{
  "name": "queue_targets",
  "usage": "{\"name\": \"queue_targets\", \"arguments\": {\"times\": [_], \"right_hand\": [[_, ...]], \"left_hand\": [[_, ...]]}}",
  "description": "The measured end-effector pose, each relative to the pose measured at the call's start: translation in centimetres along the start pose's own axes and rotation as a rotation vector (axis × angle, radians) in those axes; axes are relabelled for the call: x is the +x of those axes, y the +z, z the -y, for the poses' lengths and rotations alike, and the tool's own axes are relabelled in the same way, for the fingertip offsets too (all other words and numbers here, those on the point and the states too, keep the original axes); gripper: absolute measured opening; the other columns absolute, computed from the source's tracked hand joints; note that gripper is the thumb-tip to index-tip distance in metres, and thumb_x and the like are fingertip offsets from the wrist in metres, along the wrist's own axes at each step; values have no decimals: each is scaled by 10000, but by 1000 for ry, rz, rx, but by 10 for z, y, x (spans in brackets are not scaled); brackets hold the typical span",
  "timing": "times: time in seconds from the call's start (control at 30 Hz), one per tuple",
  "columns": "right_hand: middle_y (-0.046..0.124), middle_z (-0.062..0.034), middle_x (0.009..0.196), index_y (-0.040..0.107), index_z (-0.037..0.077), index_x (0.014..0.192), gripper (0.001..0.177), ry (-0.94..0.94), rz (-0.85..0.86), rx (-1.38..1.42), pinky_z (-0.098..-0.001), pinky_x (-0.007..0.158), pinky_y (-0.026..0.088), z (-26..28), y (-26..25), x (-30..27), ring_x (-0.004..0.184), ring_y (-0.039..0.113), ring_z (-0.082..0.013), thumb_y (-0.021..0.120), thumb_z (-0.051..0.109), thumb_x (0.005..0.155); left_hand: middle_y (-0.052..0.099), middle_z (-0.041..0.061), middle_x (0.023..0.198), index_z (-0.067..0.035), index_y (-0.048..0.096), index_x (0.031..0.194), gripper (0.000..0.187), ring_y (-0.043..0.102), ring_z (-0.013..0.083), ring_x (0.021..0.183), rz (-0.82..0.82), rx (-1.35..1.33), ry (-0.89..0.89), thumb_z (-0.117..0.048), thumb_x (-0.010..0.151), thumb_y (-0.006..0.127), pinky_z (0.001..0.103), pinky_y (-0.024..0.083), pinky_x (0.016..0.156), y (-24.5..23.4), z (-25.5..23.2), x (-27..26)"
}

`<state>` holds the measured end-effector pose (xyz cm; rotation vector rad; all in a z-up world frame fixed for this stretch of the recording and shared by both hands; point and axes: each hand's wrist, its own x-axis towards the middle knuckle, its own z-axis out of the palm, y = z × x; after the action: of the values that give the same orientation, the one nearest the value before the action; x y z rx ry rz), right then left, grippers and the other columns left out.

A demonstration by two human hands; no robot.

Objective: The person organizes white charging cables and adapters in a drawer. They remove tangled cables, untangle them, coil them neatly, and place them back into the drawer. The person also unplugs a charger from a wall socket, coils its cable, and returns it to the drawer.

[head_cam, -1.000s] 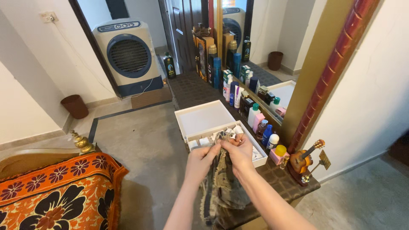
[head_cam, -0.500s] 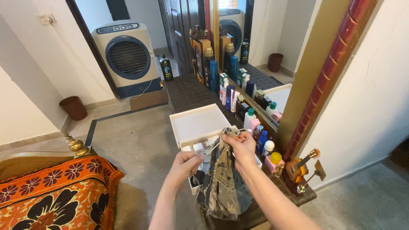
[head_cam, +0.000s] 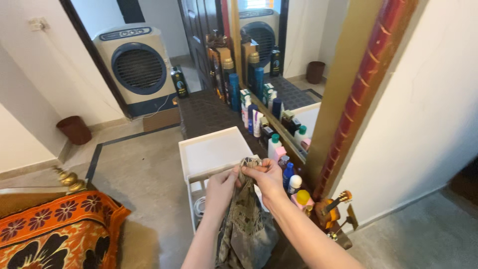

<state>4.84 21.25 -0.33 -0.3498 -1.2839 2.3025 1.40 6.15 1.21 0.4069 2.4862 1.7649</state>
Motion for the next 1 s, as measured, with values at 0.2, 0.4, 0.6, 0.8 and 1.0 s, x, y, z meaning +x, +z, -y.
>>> {"name": "queue_targets", "arguments": {"times": [0.2, 0.4, 0.6, 0.8, 1.0], "right_hand": [[670, -70, 786, 461, 90, 909, 472, -39, -80, -18, -303, 682, 572, -10, -50, 47, 735, 699, -186, 831, -117, 702], [716, -131, 885, 497, 55, 990, 443, 40, -32, 51, -333, 701, 620, -13, -61, 61, 774, 733, -215, 817, -104, 728], [753, -144, 1004, 584, 3, 1126, 380, 160, 127, -50, -329, 736, 599, -2, -44, 46, 852, 740, -215, 766, -82, 803], [746, -122, 969, 589, 56, 1228, 466, 110, 319, -222, -308, 762, 558, 2, -40, 36, 862, 716, -172, 744, -79, 810], [741, -80, 1012, 660, -7, 1160, 276, 175, 274, 75, -335, 815, 589, -11, -88, 89, 892, 714, -185, 706, -56, 893]], "left_hand": [[541, 17, 566, -3, 725, 689, 546, 490, 116, 587, 118, 15, 70, -457, 974, 619, 291, 378, 568, 4, -1, -9], [594, -22, 660, -40, 730, 911, 364, 450, 78, 582, 346, -294, -27, -375, 996, 616, 267, 327, 534, -1, 16, -14], [541, -6, 597, -128, 739, 873, 504, 442, 99, 522, 302, -142, -255, -507, 1034, 449, 276, 330, 507, 5, 12, -4], [546, 32, 592, -31, 727, 759, 518, 462, 118, 573, 18, 46, -16, -483, 980, 603, 301, 358, 532, 25, 11, 13], [590, -43, 610, -29, 737, 714, 456, 469, 72, 610, -68, -65, 12, -420, 941, 676, 257, 380, 565, 3, 24, 1]]}}
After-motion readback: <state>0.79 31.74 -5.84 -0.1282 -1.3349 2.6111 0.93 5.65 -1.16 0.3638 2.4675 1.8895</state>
